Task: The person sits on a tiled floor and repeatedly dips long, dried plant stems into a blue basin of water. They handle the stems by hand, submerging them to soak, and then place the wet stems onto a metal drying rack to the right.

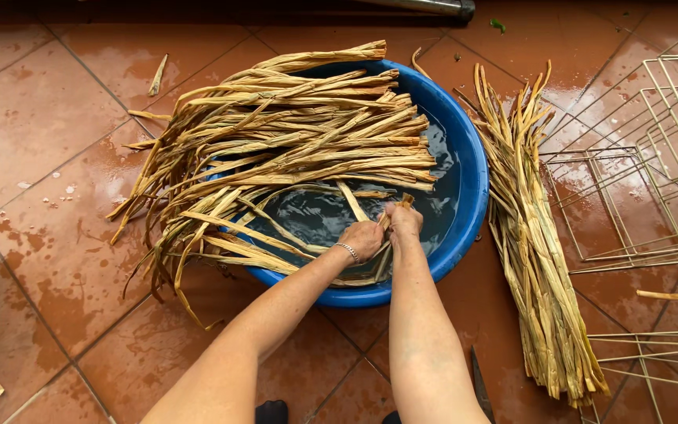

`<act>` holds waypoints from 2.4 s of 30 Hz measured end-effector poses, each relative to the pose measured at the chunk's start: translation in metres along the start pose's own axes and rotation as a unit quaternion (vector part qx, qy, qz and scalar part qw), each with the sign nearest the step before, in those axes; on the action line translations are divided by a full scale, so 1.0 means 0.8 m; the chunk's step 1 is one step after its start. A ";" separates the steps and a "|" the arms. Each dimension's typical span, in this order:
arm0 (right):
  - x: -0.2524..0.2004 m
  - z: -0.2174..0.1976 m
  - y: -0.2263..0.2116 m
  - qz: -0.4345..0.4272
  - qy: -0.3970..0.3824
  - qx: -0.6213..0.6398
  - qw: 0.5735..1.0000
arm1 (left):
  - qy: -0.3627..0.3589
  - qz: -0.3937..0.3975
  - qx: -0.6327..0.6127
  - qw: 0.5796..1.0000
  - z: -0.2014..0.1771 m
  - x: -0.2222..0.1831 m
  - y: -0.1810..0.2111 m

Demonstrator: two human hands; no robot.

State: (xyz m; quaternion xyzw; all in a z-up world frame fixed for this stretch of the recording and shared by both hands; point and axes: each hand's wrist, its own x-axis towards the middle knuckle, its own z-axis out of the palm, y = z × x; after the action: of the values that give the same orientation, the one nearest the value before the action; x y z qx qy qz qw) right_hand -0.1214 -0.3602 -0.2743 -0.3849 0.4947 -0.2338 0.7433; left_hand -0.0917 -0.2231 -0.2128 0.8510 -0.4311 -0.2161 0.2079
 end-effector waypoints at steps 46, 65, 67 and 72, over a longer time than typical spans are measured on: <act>-0.200 0.042 -0.166 -0.077 -0.325 -0.204 0.920 | 0.086 -0.052 0.000 0.995 -0.147 -0.041 -0.030; -0.007 -0.005 -0.053 -0.066 0.019 -0.654 0.754 | -0.234 -0.096 0.149 0.956 -0.151 -0.095 -0.107; 0.001 -0.016 -0.065 -0.028 0.068 -0.643 0.762 | -0.240 -0.113 0.157 0.951 -0.162 -0.104 -0.116; -0.020 -0.015 -0.081 -0.076 0.045 -0.630 0.772 | -0.196 -0.094 0.255 0.942 -0.152 -0.111 -0.109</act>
State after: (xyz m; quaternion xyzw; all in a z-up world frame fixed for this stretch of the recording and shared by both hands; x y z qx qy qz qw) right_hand -0.1362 -0.3911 -0.2162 -0.7919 0.5336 0.0571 0.2913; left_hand -0.0166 -0.0828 -0.1433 0.8533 -0.4216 -0.2800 -0.1257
